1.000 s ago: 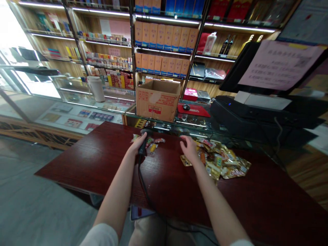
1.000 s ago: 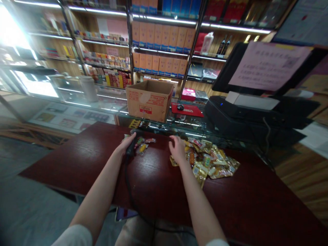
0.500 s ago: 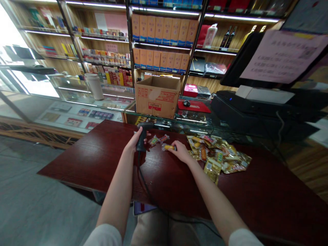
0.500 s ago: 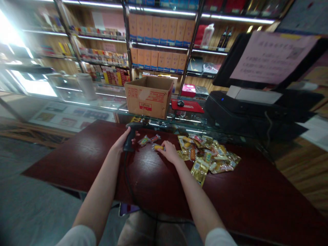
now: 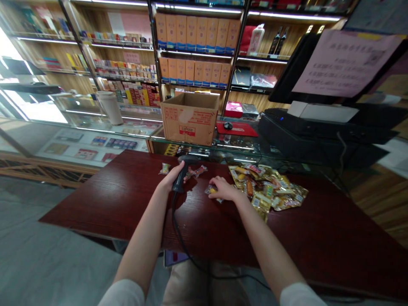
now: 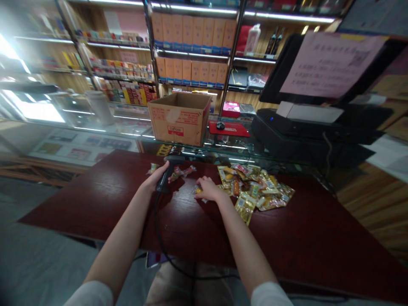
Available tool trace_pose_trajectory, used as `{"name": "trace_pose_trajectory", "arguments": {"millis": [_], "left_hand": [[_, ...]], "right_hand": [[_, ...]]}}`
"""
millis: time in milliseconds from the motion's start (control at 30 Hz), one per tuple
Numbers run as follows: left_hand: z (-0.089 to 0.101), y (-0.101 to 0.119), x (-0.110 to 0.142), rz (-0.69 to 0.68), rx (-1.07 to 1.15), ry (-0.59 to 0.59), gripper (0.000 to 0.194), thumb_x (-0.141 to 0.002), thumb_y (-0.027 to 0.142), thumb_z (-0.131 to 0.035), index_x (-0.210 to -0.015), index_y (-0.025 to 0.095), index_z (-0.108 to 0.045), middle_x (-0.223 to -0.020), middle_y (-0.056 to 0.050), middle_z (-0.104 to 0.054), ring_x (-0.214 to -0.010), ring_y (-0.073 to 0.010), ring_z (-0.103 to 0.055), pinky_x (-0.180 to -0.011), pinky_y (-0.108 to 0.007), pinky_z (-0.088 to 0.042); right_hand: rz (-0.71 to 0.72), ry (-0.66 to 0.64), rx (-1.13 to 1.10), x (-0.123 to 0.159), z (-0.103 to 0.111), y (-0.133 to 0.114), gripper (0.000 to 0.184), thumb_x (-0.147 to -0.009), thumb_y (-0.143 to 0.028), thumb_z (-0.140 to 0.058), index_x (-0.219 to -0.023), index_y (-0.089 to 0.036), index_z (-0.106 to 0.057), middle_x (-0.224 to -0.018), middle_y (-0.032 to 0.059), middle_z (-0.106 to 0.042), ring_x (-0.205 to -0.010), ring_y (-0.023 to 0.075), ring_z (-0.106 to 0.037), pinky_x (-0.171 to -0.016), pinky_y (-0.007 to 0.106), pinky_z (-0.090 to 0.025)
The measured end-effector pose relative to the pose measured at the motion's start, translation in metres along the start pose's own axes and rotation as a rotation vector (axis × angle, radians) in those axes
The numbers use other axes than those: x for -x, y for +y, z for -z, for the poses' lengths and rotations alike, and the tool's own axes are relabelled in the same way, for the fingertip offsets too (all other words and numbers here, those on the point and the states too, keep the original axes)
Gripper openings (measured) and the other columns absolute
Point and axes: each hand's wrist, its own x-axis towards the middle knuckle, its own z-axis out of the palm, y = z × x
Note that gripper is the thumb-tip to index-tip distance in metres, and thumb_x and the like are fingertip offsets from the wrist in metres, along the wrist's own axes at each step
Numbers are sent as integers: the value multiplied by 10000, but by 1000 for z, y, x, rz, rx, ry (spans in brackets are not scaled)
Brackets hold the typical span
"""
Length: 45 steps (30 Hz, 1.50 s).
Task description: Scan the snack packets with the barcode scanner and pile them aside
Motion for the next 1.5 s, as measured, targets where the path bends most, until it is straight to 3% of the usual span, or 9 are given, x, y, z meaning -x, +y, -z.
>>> {"name": "trace_pose_trajectory", "arguments": {"millis": [67, 167, 400, 533, 767, 1000, 1233, 1400, 1500], "left_hand": [[0, -1, -1, 1, -4, -2, 441, -959, 516, -503, -1007, 107, -660, -791, -84, -700, -440, -74, -507, -403, -196, -448], [-2, -1, -1, 11, -20, -9, 455, -948, 531, -518, -1023, 107, -665, -755, -79, -693, -441, -81, -506, -401, -195, -445], [-8, 0, 5, 18, -72, -126, 494, -932, 561, -530, -1003, 92, -670, -759, -78, -684, -445, -73, -499, -411, -195, -444], [-9, -5, 5, 41, -153, -246, 606, -861, 656, -573, -998, 74, -666, -656, -50, -636, -430, -81, -495, -402, -193, -422], [-24, -15, 5, 32, -174, -405, 661, -774, 709, -639, -996, 87, -633, -872, -117, -709, -438, -79, -514, -386, -211, -414], [-35, -22, 5, 45, -171, -446, 600, -842, 665, -593, -973, 82, -654, -660, -56, -649, -398, -82, -480, -367, -207, -352], [-33, -25, 4, 55, -166, -433, 553, -846, 636, -610, -956, 95, -646, -693, -67, -665, -396, -89, -501, -364, -207, -355], [-25, -14, 2, 16, -104, -246, 600, -842, 664, -594, -994, 86, -657, -652, -44, -646, -405, -90, -501, -383, -207, -390], [-15, -6, -2, -44, -71, -12, 557, -893, 619, -553, -1025, 89, -662, -652, -48, -654, -417, -93, -518, -393, -207, -404]], "right_hand": [[-17, 55, -66, -3, -1, 0, 306, -735, -235, -734, -1032, -181, -686, -1057, 105, -669, -1016, 250, -618, -938, 393, -471], [-93, 200, -409, -12, -4, 6, 210, -853, -235, -531, -999, -197, -677, -962, 70, -712, -866, 200, -659, -833, 353, -518], [-265, 369, -1244, -23, -10, 18, 151, -714, -241, -632, -835, -180, -698, -846, 64, -748, -741, 201, -676, -676, 326, -555], [-181, 418, -1459, -26, -8, 19, 164, -661, -208, -723, -824, -188, -732, -881, 49, -758, -809, 187, -678, -724, 291, -538], [-121, 605, -1642, -29, -4, 14, 193, -651, -158, -724, -832, -224, -737, -919, 11, -754, -819, 155, -671, -744, 276, -541], [-128, 716, -1584, -27, -1, 7, 193, -638, -207, -752, -828, -222, -714, -954, 23, -751, -871, 180, -674, -808, 326, -545], [-135, 807, -1362, -32, -2, 13, 319, -643, -277, -724, -956, -221, -708, -1015, 50, -736, -902, 210, -655, -837, 373, -524], [7, 985, -543, -20, 19, 32, 306, -818, -279, -546, -1085, -209, -678, -1113, 99, -669, -1072, 243, -581, -990, 442, -457], [-34, 876, -3, -5, 31, 43, 337, -830, -148, -490, -1093, -184, -697, -1173, 147, -619, -1125, 285, -533, -1025, 483, -413]]}}
